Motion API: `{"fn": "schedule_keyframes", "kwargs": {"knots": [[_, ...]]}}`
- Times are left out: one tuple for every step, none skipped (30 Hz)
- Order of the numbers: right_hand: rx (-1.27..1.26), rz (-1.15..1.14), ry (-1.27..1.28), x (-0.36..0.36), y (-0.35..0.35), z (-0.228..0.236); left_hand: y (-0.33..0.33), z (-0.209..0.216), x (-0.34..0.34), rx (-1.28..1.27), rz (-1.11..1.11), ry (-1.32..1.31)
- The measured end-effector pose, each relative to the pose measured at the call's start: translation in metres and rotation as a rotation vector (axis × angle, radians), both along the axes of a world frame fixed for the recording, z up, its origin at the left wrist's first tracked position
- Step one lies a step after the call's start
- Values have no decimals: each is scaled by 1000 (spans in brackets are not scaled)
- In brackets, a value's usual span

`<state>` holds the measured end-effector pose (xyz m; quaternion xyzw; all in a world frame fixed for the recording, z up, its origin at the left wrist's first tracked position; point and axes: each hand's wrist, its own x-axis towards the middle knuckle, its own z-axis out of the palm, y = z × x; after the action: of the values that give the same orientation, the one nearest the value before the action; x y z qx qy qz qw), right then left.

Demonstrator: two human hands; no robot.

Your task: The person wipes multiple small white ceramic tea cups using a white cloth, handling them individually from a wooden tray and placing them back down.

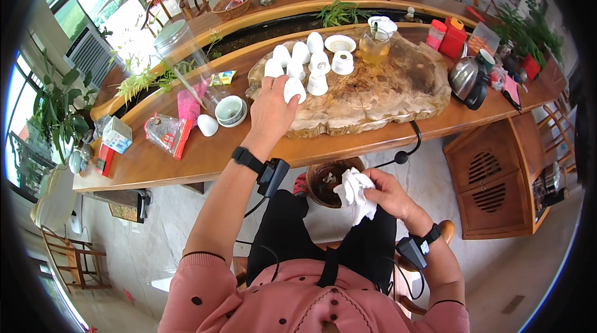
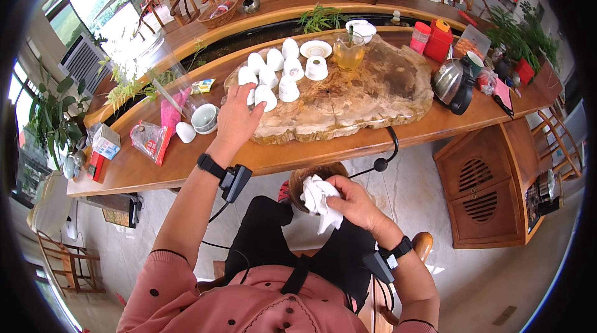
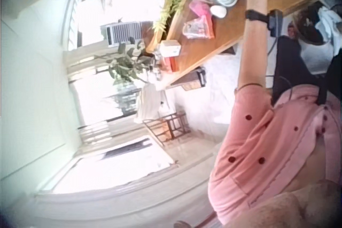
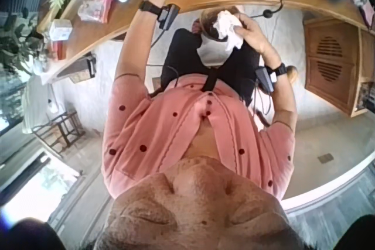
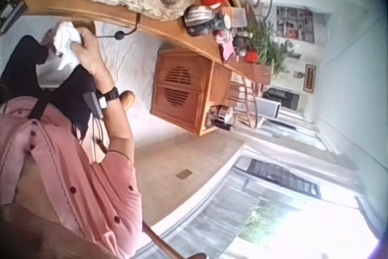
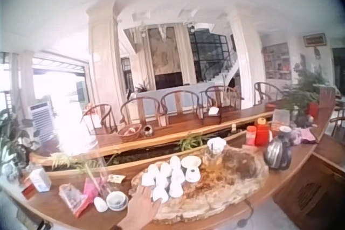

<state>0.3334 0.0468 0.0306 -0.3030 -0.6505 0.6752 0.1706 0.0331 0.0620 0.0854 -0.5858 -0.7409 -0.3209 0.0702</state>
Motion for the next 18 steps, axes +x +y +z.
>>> {"fn": "schedule_keyframes", "kwargs": {"knots": [[-63, 16, 48, 4, -2, -4, 7, 5, 2, -49, 23, 23], [-128, 31, 93, 7, -4, -8, 15, 2, 3, -91, 22, 34], [-185, 31, 93, 11, -6, -2, 23, -4, 2, -133, 23, 46], [-176, 30, 96, 14, -6, -5, 29, -7, 2, -176, 25, 58], [-183, 38, 91, 16, -6, -6, 30, -8, 6, -175, 28, 44], [-190, 47, 86, 17, -5, -5, 34, -12, 5, -163, 6, 33], [-191, 56, 114, 17, -4, -3, 38, -20, 0, -151, -14, 23], [-195, 65, 144, 16, -2, -1, 39, -21, -2, -143, -35, 13], [-200, 76, 174, 15, -1, 1, 39, -19, -2, -221, -34, -11], [-220, 50, 195, 15, 1, 3, 39, -21, -4, -166, -46, 17], [-246, 15, 220, 16, 1, 2, 38, -24, -4, -117, -65, 48], [-272, -19, 244, 16, 2, 2, 36, -26, -5, -68, -85, 79], [-299, -65, 275, 16, 3, 2, 31, -26, -7, -84, -96, -186], [-310, -116, 319, 16, 5, -6, 25, -19, -2, -107, -114, -451], [-326, -151, 349, 17, 7, -6, 18, -16, 2, -132, -125, -718], [-343, -185, 379, 16, 9, -5, 9, -22, 3, 25, -232, -897], [-348, -253, 416, 16, 10, -3, -6, -10, 17, -64, -253, -1118], [-341, -304, 441, 16, 11, -3, -22, -9, 32, -43, -337, -1371]]}}
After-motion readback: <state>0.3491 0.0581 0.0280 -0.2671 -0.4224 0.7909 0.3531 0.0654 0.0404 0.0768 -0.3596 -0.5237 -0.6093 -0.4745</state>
